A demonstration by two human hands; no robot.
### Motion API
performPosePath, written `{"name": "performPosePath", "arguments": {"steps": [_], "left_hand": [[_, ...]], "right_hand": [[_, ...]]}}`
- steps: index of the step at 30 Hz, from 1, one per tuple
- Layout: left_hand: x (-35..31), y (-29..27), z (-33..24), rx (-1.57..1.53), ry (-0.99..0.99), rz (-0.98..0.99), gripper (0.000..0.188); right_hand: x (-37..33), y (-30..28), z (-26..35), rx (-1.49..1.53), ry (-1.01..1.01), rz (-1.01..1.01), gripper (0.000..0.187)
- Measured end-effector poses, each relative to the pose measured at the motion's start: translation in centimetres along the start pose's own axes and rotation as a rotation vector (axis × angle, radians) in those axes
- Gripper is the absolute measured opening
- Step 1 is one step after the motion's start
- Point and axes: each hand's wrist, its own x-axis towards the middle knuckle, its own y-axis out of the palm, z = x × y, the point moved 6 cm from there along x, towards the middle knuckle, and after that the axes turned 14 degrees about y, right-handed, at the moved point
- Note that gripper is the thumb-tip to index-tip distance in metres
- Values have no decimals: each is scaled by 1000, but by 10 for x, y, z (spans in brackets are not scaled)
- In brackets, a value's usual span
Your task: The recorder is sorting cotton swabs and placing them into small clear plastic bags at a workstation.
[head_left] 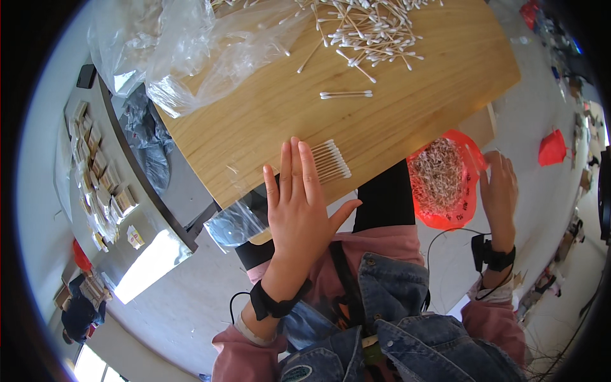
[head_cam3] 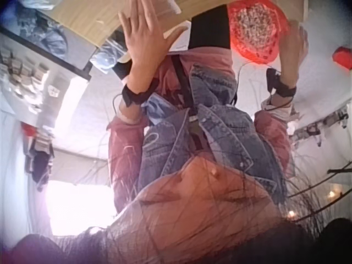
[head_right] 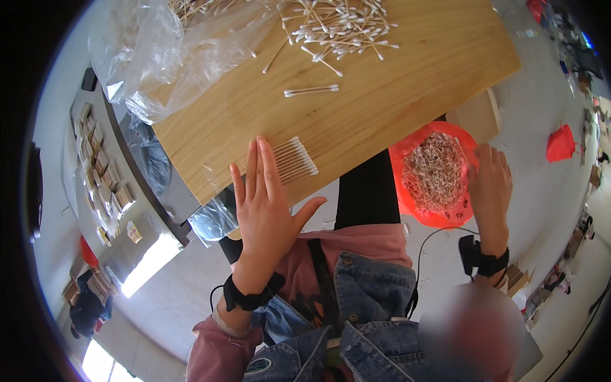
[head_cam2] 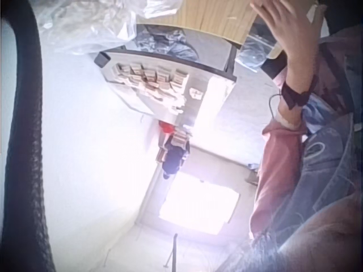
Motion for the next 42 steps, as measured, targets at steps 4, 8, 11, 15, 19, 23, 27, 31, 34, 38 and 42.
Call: {"name": "performPosePath", "arguments": {"steps": [4,8,11,15,19,23,27,31,34,38,42], "left_hand": [[-13,-7,5,-126,-77,-152,84],[-26,-14,20,-636,-164,-518,63],[-29,-13,25,-892,-248,-737,60],[-36,-9,35,-1017,-350,-875,59],[-31,-4,38,-1138,-351,-934,59],[-23,-4,41,-1165,-329,-973,60],[-22,-4,43,-1200,-350,-1002,62],[-22,-7,43,-1199,-353,-1007,63],[-25,-2,46,-1192,-357,-1010,63],[-22,1,46,-1180,-349,-1020,62],[-16,0,45,-1157,-328,-1055,64]], "right_hand": [[-10,-16,79,606,-181,-179,30],[-26,-6,175,942,-257,-141,37],[-34,3,226,928,-353,-144,47],[-33,11,272,655,-384,-183,53],[-28,16,284,583,-476,-237,50],[-24,16,290,600,-530,-236,49],[-21,11,292,630,-518,-225,52],[-1,-7,245,853,-408,-274,46],[9,-8,207,1020,-307,-257,44],[11,-5,186,1064,-218,-220,42],[2,-7,208,1028,-312,-244,43]]}}
